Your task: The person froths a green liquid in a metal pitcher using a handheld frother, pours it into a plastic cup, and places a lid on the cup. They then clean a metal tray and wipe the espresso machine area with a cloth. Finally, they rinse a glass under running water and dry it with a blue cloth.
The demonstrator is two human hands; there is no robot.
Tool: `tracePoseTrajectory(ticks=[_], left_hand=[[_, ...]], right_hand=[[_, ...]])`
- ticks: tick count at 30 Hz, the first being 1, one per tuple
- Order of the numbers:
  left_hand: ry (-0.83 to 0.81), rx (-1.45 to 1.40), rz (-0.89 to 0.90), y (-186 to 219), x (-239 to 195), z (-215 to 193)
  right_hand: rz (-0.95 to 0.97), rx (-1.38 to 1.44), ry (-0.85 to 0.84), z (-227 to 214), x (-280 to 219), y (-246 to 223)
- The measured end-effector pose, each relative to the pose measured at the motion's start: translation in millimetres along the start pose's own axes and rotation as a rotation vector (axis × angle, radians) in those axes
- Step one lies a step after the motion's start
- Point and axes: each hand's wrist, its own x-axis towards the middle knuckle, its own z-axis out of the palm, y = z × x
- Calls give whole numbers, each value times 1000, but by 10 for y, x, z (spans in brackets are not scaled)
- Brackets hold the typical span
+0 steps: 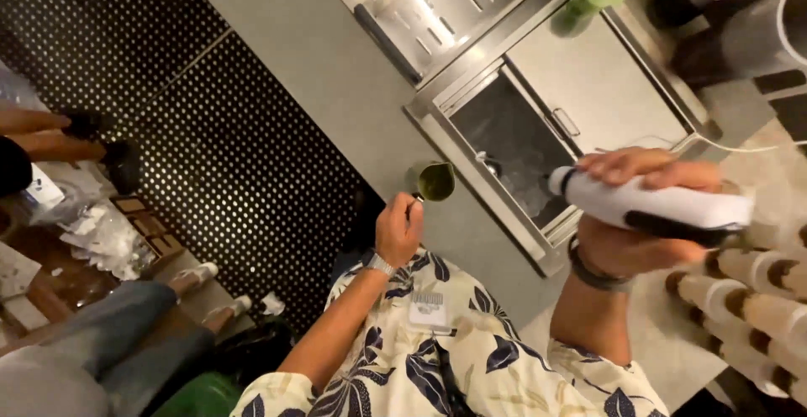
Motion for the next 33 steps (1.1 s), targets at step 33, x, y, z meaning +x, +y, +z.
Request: tracePoseTrajectory(ticks=[33], left_hand=[[79, 107, 228, 461, -326, -224]], right_hand=[[135, -75, 88, 481, -1242, -15]])
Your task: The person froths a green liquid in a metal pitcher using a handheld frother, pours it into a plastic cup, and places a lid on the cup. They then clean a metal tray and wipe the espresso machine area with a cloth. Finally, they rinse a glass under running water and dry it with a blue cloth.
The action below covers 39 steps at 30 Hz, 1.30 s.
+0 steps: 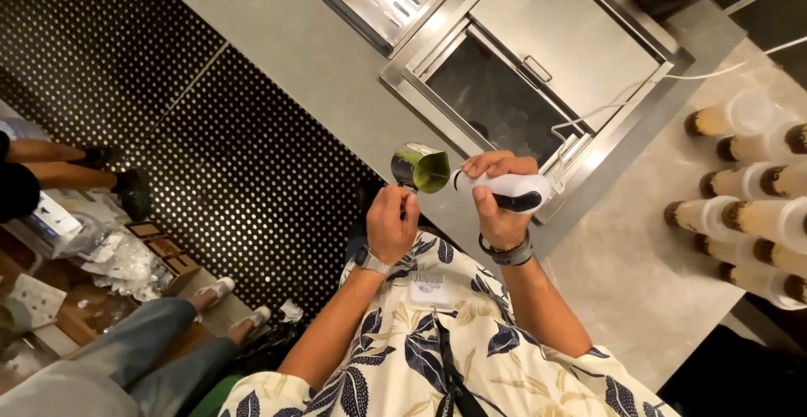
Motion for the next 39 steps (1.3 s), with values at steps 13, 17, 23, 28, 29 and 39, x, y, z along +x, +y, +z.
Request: tracePoseTrajectory(ticks=[13, 17, 23, 28, 29, 39], left_hand=[[77, -2, -44, -63, -209, -68], [146, 8, -68, -65, -173, -103], [281, 42, -117, -75, -244, -71], [370, 46, -148, -26, -418, -18], [373, 60, -144, -51, -456, 3], [413, 117, -89, -57, -577, -3]], right_hand=[[19, 74, -113, 101, -53, -37], [14, 74, -163, 212, 40, 0], [4, 137, -286, 308, 136, 51], [9, 188, -395, 302, 126, 114], [-4, 189, -403, 289, 124, 139], [-23, 279, -373, 280, -42, 168]])
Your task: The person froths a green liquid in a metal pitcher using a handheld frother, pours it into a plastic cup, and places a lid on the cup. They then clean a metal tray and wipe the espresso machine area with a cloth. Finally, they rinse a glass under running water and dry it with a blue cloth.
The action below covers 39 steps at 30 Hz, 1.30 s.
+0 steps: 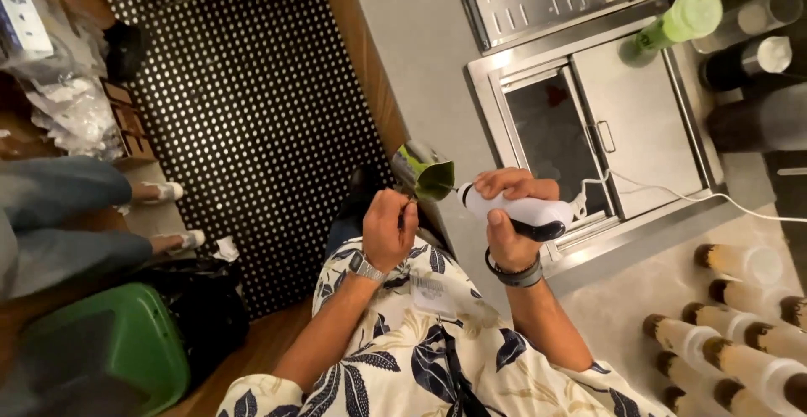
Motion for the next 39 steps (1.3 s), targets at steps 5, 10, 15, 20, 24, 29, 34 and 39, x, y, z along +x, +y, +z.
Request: tracePoseTrajectory(ticks=[5, 10, 15, 20, 24, 29, 34, 39], left_hand=[[10, -27, 12, 70, 2, -17], [-2, -46, -3, 150, 53, -66], [13, -52, -33, 106, 11, -74], [3, -65, -83, 17, -88, -99], [-12, -43, -147, 1, -153, -129], [-1, -22, -156, -28, -178, -106], [2, -9, -178, -26, -176, -107], [10, -104, -267, -25, -159, -112]], right_hand=[[-29, 0, 31, -13, -20, 4], [-37, -14, 8, -4, -3, -47], [-22, -28, 9, 32, -41, -86], [-6, -41, -19, 80, -26, -132], [27, -51, -67, 102, -76, -138], [14, -45, -117, 130, -83, -155], [9, -35, -143, 114, -89, -139], [17, -5, -160, 110, -108, -134]])
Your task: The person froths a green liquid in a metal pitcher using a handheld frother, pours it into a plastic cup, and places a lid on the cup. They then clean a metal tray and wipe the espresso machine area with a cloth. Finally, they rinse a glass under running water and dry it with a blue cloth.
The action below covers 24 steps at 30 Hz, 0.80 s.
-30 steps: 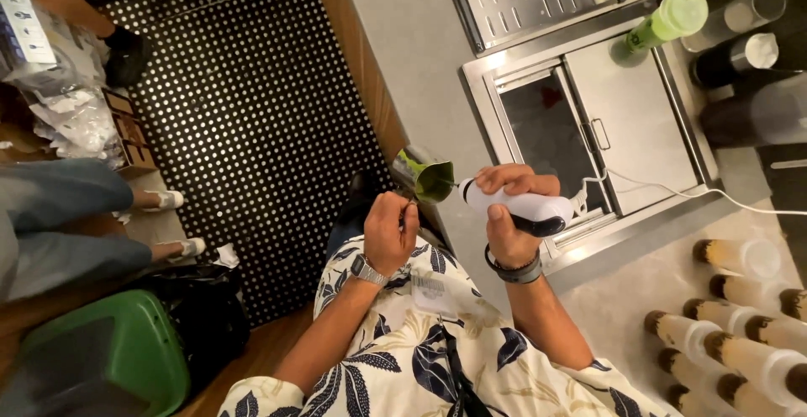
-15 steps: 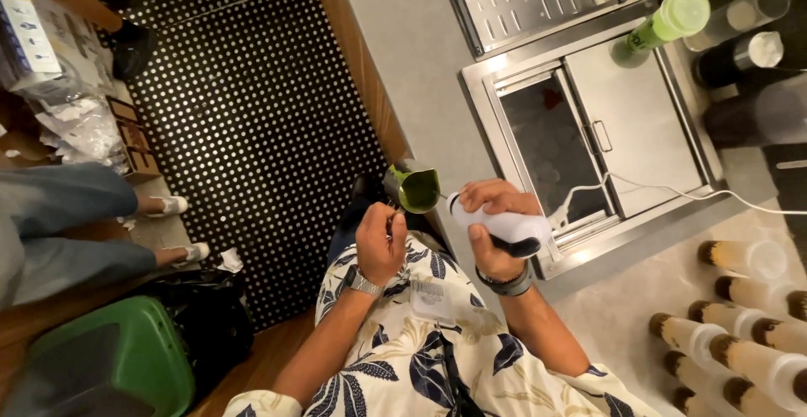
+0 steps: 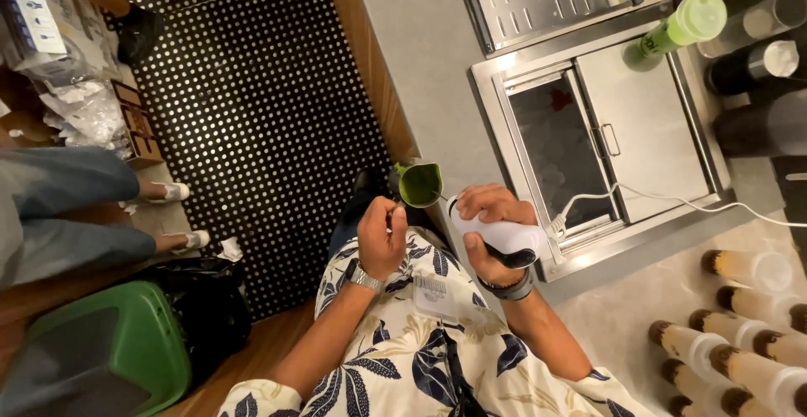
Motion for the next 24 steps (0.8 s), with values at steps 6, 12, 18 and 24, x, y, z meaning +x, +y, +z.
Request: tracePoseTrajectory(ticks=[6, 12, 18, 24], left_hand=[[12, 10, 5, -29, -17, 6], [11, 0, -28, -45, -40, -5], [21, -19, -19, -250, -128, 59], [12, -18, -8, -93, -64, -83]], right_hand=[[-13, -24, -23, 46, 66, -4], [4, -8, -48, -4, 68, 13], [-21, -35, -40, 37, 36, 30], [-11, -57, 9, 120, 70, 18]])
